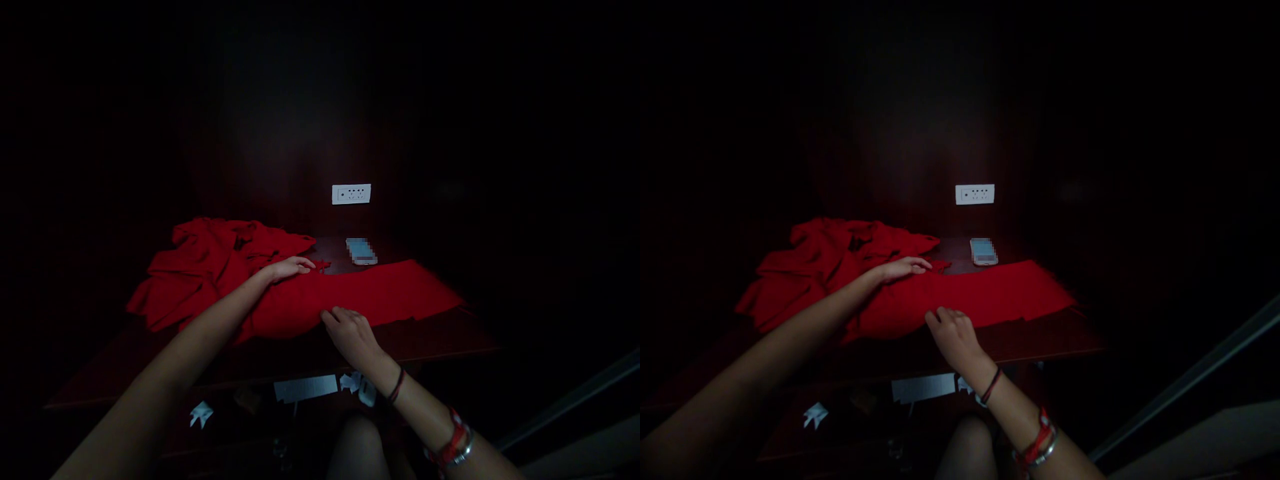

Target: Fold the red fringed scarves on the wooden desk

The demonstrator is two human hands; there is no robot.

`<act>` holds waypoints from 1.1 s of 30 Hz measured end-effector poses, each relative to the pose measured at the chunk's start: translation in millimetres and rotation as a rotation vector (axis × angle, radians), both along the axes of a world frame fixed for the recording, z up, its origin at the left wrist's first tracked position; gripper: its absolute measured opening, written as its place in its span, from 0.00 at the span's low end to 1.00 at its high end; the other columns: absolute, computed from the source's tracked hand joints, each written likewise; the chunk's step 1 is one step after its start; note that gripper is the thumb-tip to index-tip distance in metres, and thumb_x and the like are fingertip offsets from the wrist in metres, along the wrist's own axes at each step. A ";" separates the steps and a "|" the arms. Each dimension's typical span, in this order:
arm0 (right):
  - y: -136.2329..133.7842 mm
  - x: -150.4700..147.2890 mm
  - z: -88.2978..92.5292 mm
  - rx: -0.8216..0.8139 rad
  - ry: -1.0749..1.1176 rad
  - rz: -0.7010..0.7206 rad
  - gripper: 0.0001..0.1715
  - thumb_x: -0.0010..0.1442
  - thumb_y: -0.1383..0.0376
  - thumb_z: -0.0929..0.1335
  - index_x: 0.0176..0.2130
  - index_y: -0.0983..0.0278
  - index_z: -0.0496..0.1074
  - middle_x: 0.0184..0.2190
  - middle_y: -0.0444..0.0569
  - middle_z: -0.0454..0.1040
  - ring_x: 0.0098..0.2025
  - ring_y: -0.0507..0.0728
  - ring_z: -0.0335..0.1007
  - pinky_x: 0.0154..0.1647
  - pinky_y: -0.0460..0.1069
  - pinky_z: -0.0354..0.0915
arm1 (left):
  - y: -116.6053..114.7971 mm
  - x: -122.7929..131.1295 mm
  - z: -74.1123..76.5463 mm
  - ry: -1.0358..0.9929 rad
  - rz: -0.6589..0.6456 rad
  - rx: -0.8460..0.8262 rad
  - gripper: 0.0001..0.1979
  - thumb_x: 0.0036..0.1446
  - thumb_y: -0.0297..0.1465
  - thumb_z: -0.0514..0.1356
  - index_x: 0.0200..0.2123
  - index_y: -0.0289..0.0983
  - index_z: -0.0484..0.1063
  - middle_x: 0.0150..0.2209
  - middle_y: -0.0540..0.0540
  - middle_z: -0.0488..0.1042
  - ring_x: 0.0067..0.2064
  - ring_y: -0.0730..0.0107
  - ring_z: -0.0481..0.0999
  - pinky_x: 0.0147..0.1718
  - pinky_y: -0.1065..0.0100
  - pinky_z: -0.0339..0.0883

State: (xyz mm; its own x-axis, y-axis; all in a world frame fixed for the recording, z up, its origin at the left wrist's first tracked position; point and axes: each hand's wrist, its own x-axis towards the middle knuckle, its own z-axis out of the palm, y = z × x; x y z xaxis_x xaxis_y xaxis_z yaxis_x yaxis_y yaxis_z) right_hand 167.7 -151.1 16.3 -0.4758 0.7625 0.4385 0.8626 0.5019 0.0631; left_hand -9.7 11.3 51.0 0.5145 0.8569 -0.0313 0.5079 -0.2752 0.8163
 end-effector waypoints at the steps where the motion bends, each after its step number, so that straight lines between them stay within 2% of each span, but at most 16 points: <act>1: -0.5 0.7 0.2 0.002 0.015 -0.002 0.10 0.55 0.71 0.58 0.35 0.62 0.65 0.26 0.45 0.66 0.28 0.51 0.62 0.28 0.44 0.54 | -0.3 2.0 1.9 -0.058 0.044 -0.040 0.14 0.44 0.30 0.56 0.37 0.34 0.68 0.34 0.48 0.70 0.36 0.71 0.67 0.36 0.72 0.57; 5: -3.2 9.2 5.8 -0.024 0.163 -0.004 0.13 0.55 0.72 0.56 0.38 0.63 0.65 0.27 0.46 0.67 0.28 0.50 0.63 0.29 0.43 0.56 | -0.7 10.4 10.1 -0.262 0.144 -0.184 0.14 0.44 0.27 0.57 0.38 0.35 0.68 0.32 0.49 0.71 0.34 0.74 0.68 0.36 0.71 0.59; 9: -1.0 22.4 17.9 -0.036 0.461 0.052 0.15 0.54 0.73 0.56 0.38 0.63 0.66 0.28 0.47 0.68 0.29 0.50 0.64 0.31 0.43 0.58 | 1.9 25.4 23.7 -0.422 0.140 -0.241 0.12 0.45 0.23 0.57 0.37 0.34 0.68 0.28 0.49 0.71 0.30 0.77 0.69 0.35 0.73 0.60; 11: 2.4 29.7 24.9 -0.056 0.629 0.068 0.15 0.53 0.73 0.56 0.35 0.64 0.67 0.24 0.46 0.69 0.28 0.50 0.64 0.30 0.43 0.58 | 4.7 37.8 34.1 -0.488 0.126 -0.267 0.12 0.45 0.22 0.56 0.36 0.34 0.68 0.27 0.49 0.71 0.29 0.77 0.69 0.34 0.72 0.61; 15: 11.1 48.9 37.9 -0.195 0.966 0.036 0.12 0.52 0.70 0.55 0.32 0.63 0.64 0.15 0.40 0.65 0.18 0.48 0.62 0.21 0.42 0.57 | 11.9 72.7 59.2 -0.533 0.074 -0.266 0.12 0.47 0.20 0.55 0.37 0.33 0.67 0.26 0.48 0.71 0.27 0.77 0.69 0.32 0.71 0.63; 20: 18.3 87.0 50.1 -0.294 1.304 0.091 0.07 0.50 0.67 0.55 0.27 0.64 0.59 0.14 0.40 0.65 0.15 0.48 0.61 0.17 0.42 0.56 | 23.4 129.7 80.0 -0.462 -0.019 -0.165 0.13 0.46 0.20 0.55 0.37 0.32 0.68 0.26 0.48 0.71 0.25 0.78 0.68 0.28 0.72 0.62; 23: 19.4 116.7 50.8 -0.313 1.422 0.098 0.05 0.48 0.66 0.56 0.27 0.64 0.58 0.13 0.39 0.64 0.15 0.49 0.62 0.17 0.43 0.56 | 31.2 167.3 79.4 -0.386 -0.074 -0.071 0.13 0.46 0.21 0.55 0.38 0.32 0.68 0.26 0.48 0.71 0.24 0.78 0.68 0.27 0.73 0.62; 26: 21.9 147.0 42.7 -0.290 1.509 0.041 0.05 0.47 0.65 0.57 0.28 0.64 0.58 0.12 0.39 0.63 0.14 0.49 0.62 0.16 0.42 0.55 | 39.1 204.5 70.9 -0.265 -0.098 0.058 0.13 0.47 0.23 0.54 0.39 0.33 0.68 0.27 0.48 0.72 0.26 0.76 0.68 0.27 0.73 0.62; 30: 32.3 181.2 20.1 -0.235 1.583 -0.098 0.06 0.46 0.65 0.56 0.28 0.63 0.57 0.09 0.37 0.60 0.12 0.49 0.59 0.14 0.41 0.53 | 49.6 248.4 53.3 -0.182 -0.108 0.133 0.12 0.46 0.24 0.54 0.37 0.32 0.69 0.27 0.47 0.72 0.27 0.73 0.69 0.27 0.72 0.62; 33: 42.6 199.3 0.5 -0.195 1.527 -0.242 0.08 0.46 0.66 0.54 0.28 0.63 0.57 0.07 0.36 0.58 0.10 0.49 0.55 0.12 0.41 0.50 | 57.6 274.5 36.2 -0.129 -0.101 0.197 0.10 0.46 0.23 0.55 0.34 0.32 0.70 0.28 0.48 0.72 0.30 0.73 0.69 0.29 0.73 0.62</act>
State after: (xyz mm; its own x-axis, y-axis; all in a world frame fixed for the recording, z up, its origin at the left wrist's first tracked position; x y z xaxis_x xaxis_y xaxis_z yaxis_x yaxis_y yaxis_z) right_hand 367.0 -108.5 16.8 0.4511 0.8528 0.2632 0.1049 0.2422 -0.9645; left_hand 264.8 68.9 87.2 0.5864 0.7843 0.2027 0.3646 -0.4790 0.7985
